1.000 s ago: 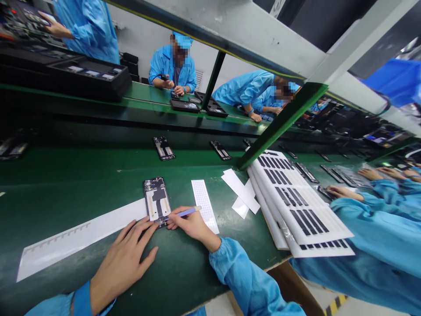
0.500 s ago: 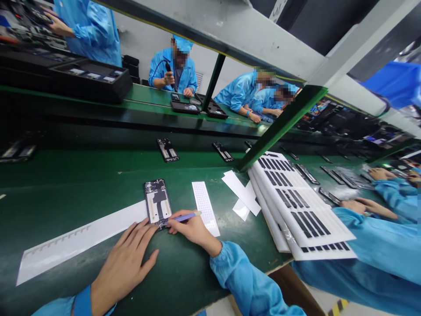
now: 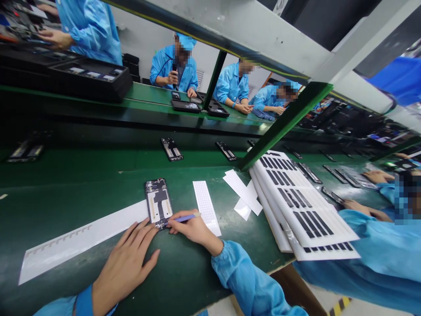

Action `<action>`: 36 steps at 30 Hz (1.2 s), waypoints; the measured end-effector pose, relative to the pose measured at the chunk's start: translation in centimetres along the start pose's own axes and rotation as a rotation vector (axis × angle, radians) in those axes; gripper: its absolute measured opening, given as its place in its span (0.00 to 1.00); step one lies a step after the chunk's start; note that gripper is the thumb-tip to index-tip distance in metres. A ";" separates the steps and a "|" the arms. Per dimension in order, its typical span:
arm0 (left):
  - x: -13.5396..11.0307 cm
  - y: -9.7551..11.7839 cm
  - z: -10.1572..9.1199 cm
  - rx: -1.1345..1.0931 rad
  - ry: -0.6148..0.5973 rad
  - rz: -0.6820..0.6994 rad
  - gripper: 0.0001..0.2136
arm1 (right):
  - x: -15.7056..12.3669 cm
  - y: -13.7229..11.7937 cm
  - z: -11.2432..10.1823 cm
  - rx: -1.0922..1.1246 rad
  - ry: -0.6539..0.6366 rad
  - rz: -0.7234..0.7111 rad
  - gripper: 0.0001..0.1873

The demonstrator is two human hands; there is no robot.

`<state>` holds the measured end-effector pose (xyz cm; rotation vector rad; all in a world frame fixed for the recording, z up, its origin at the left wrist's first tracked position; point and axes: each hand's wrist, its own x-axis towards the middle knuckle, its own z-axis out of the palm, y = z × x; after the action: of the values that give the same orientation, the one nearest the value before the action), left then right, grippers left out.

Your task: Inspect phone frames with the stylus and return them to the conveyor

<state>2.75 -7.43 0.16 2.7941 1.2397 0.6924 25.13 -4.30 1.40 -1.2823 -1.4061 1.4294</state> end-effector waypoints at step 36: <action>-1.1 0.1 0.7 -0.055 0.280 -0.022 0.19 | 7.4 -3.3 3.7 -1.003 0.361 -0.285 0.30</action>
<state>2.47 -8.19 -0.83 2.7040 1.2630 1.1300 19.46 2.30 3.20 -1.7018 -2.0082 0.2110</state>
